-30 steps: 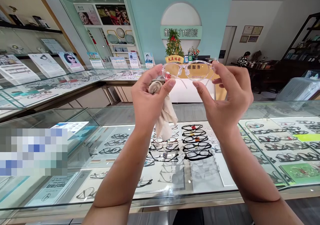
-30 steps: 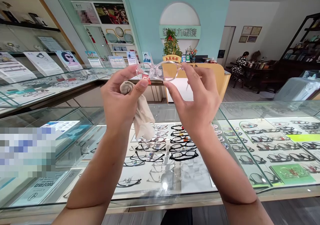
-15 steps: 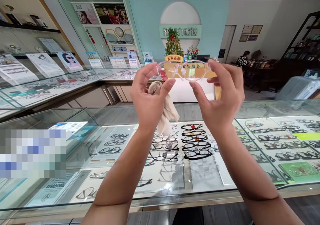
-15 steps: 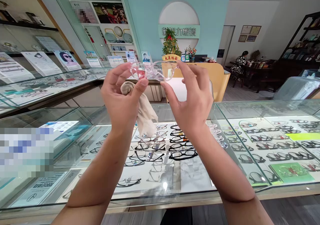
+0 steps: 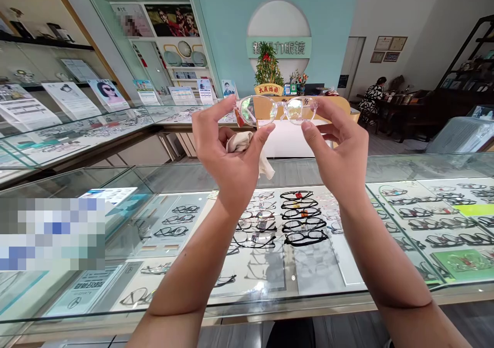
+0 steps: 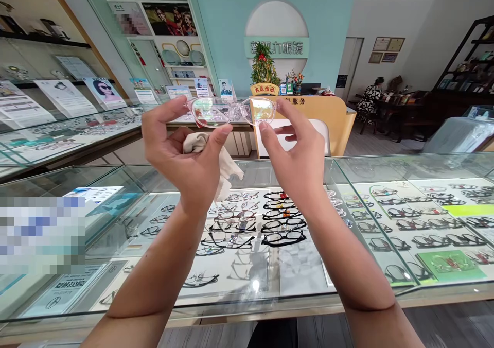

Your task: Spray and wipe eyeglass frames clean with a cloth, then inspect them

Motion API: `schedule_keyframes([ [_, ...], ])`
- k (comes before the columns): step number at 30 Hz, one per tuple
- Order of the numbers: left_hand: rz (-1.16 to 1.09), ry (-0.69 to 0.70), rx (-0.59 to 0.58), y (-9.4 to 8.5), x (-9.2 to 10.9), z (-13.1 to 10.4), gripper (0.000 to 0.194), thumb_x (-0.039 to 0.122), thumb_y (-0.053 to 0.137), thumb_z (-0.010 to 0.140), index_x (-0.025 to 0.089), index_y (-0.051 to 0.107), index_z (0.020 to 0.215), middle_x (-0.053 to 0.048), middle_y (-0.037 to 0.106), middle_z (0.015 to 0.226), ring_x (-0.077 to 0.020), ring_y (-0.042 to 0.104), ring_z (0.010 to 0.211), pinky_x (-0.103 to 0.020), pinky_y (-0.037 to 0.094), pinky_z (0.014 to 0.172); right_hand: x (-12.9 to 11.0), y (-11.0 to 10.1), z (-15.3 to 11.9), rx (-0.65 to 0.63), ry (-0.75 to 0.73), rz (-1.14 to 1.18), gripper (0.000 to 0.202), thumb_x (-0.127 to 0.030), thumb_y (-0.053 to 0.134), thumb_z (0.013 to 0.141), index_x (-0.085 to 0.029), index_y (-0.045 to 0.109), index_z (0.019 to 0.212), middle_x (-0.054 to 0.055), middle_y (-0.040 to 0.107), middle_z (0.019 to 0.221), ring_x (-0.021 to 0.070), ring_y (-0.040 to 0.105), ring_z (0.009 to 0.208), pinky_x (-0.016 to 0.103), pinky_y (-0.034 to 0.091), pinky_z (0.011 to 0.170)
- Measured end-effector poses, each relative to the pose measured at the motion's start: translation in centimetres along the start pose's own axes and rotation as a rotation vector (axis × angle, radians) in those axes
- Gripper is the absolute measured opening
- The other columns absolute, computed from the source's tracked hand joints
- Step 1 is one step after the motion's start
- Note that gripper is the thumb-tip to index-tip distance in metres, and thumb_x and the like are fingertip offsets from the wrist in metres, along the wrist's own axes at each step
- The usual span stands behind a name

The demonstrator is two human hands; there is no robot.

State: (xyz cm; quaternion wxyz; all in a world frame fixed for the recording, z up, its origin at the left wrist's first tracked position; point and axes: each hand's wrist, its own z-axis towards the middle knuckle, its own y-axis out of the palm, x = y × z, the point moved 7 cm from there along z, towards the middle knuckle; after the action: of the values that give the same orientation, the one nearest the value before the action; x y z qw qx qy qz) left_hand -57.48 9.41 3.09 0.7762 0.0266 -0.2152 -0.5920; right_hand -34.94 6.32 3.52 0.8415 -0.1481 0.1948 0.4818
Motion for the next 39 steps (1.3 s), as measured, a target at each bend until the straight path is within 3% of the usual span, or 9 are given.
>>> schedule_keyframes([
  [4, -0.001, 0.02, -0.001, 0.2, 0.3, 0.1, 0.059, 0.06, 0.101, 0.077, 0.04, 0.075, 0.126, -0.006, 0.072, 0.134, -0.0298, 0.071, 0.113, -0.043, 0.061, 0.073, -0.2, -0.5, 0.3, 0.081, -0.005, 0.08, 0.027, -0.05, 0.071, 0.107, -0.036, 0.081, 0.128, 0.005, 0.081, 0.132, 0.0255, 0.079, 0.112, 0.044, 0.068, 0.09],
  [7, 0.001, -0.036, -0.019, 0.3, -0.3, 0.0, 0.063, 0.061, 0.102, 0.075, 0.039, 0.073, 0.127, -0.007, 0.072, 0.139, -0.0288, 0.073, 0.108, -0.042, 0.061, 0.071, -0.3, -0.9, 0.5, 0.145, -0.002, 0.131, 0.023, -0.048, 0.068, 0.109, -0.033, 0.083, 0.118, 0.004, 0.082, 0.124, 0.0215, 0.078, 0.1, 0.041, 0.069, 0.084],
  [12, -0.093, -0.06, -0.035, 0.6, -1.2, -0.1, 0.071, 0.063, 0.103, 0.074, 0.032, 0.071, 0.129, -0.008, 0.071, 0.143, -0.0304, 0.074, 0.115, -0.042, 0.062, 0.075, -1.5, -1.6, 0.5, 0.242, -0.044, 0.142, 0.018, -0.039, 0.066, 0.111, -0.031, 0.082, 0.108, 0.003, 0.082, 0.116, 0.0168, 0.075, 0.083, 0.036, 0.067, 0.074],
  [17, -0.115, -0.059, -0.065, 0.9, -2.0, 0.3, 0.067, 0.071, 0.098, 0.076, 0.036, 0.072, 0.126, -0.006, 0.074, 0.133, -0.0314, 0.072, 0.122, -0.041, 0.059, 0.072, -2.3, -1.9, 0.5, 0.298, -0.08, 0.188, 0.015, -0.031, 0.069, 0.107, -0.029, 0.083, 0.104, 0.003, 0.08, 0.111, 0.0133, 0.07, 0.075, 0.033, 0.065, 0.069],
  [24, -0.146, -0.096, -0.101, 0.9, -2.9, 0.3, 0.061, 0.068, 0.097, 0.079, 0.041, 0.073, 0.127, -0.006, 0.073, 0.136, -0.0323, 0.068, 0.129, -0.044, 0.058, 0.075, -1.3, -1.6, 0.6, 0.241, -0.036, 0.163, 0.02, -0.043, 0.067, 0.11, -0.029, 0.081, 0.106, 0.003, 0.081, 0.117, 0.014, 0.074, 0.085, 0.031, 0.064, 0.072],
  [29, -0.146, -0.092, -0.091, 0.9, -2.1, -0.1, 0.065, 0.068, 0.098, 0.078, 0.04, 0.07, 0.13, -0.004, 0.07, 0.139, -0.0355, 0.064, 0.139, -0.044, 0.057, 0.079, 0.2, -1.3, 0.8, 0.178, 0.067, 0.167, 0.024, -0.053, 0.067, 0.109, -0.033, 0.081, 0.111, 0.003, 0.082, 0.126, 0.0153, 0.075, 0.084, 0.032, 0.064, 0.07],
  [34, -0.035, 0.014, 0.011, 0.4, -0.7, -0.3, 0.063, 0.062, 0.1, 0.078, 0.037, 0.071, 0.128, -0.005, 0.07, 0.135, -0.0342, 0.066, 0.131, -0.045, 0.058, 0.08, 1.5, -1.0, 0.9, 0.111, 0.126, 0.177, 0.029, -0.059, 0.067, 0.107, -0.036, 0.081, 0.118, 0.003, 0.081, 0.131, 0.0155, 0.077, 0.082, 0.032, 0.062, 0.067],
  [39, 0.011, -0.063, -0.004, 0.2, -0.9, -0.7, 0.061, 0.06, 0.1, 0.076, 0.043, 0.072, 0.128, -0.007, 0.069, 0.144, -0.0347, 0.069, 0.121, -0.047, 0.06, 0.075, 2.2, -0.9, 1.0, 0.095, 0.148, 0.218, 0.029, -0.06, 0.068, 0.107, -0.036, 0.08, 0.117, 0.002, 0.08, 0.131, 0.0149, 0.076, 0.081, 0.035, 0.064, 0.072],
])
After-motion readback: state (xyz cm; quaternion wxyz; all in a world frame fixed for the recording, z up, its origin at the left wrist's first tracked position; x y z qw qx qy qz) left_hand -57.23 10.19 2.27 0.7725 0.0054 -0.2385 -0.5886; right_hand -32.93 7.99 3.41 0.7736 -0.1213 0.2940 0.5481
